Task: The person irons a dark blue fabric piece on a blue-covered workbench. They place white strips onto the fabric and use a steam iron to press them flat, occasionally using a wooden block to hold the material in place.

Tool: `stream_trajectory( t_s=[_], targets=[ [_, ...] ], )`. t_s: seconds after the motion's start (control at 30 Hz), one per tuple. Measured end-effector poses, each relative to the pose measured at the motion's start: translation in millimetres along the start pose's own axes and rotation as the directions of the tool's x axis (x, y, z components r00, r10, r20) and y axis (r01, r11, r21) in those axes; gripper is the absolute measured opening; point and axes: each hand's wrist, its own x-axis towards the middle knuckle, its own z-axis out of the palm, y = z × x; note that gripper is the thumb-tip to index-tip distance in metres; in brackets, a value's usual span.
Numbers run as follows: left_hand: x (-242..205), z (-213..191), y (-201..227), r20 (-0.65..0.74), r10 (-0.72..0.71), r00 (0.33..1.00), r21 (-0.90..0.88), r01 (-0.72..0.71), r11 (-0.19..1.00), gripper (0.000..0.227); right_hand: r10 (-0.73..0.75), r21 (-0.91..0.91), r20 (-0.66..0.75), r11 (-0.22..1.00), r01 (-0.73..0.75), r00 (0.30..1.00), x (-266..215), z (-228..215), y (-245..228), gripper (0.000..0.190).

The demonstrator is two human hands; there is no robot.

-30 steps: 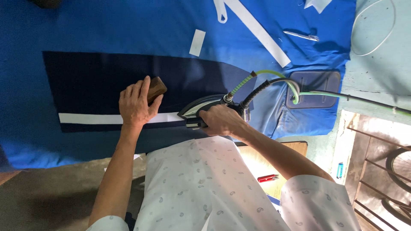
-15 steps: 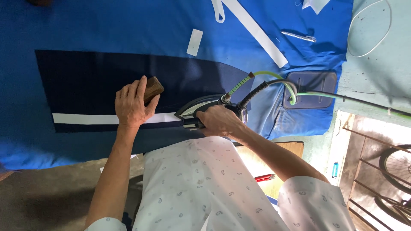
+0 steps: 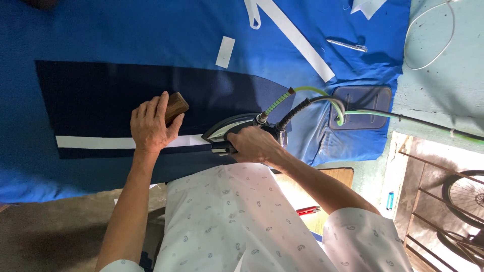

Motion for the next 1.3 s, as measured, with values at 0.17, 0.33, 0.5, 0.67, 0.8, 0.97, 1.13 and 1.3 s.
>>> stream_trajectory(
  t_s=[0.17,0.33,0.5,0.67,0.8,0.97,1.13,1.3],
  targets=[
    [1.5,-1.9,0.8,0.002,-0.008,1.000,-0.024,0.008,1.000,0.063,-0.011,0.012,-0.001,1.000,0.011,1.000,-0.1,2.8,2.4,0.020],
    [-0.9,2.1,0.1,0.001,-0.012,1.000,0.011,0.012,1.000,0.064,-0.004,0.025,0.037,1.000,0.003,0.999,-1.2,-3.5,0.3,0.019],
    [-1.0,1.6,-0.3,0.008,-0.017,1.000,0.013,0.017,1.000,0.063,-0.008,0.024,0.051,1.000,0.007,0.999,-1.5,-6.4,-2.0,0.020],
    [-1.6,2.1,-1.6,0.009,-0.017,1.000,0.020,0.017,1.000,0.061,0.012,0.061,0.049,0.998,-0.015,0.999,-0.4,-3.6,-2.0,0.022],
    [-3.6,3.9,-1.7,0.001,-0.030,1.000,0.016,0.030,0.999,0.061,-0.009,0.048,0.066,0.999,0.006,0.998,0.5,3.4,1.7,0.024],
    [-5.4,5.6,-2.3,0.002,-0.032,1.000,-0.011,0.032,0.999,0.062,-0.001,0.043,0.037,0.999,0.000,0.999,0.4,3.7,1.4,0.025],
    [-3.7,4.0,-3.1,0.019,-0.011,1.000,-0.026,0.011,1.000,0.064,0.014,0.045,0.071,0.999,-0.017,0.997,0.8,0.0,0.1,0.023],
    [-0.4,2.0,-2.5,0.019,-0.001,1.000,-0.064,0.003,0.998,0.065,0.032,0.067,0.072,0.997,-0.036,0.997,1.1,0.3,0.4,0.023]
  ],
)
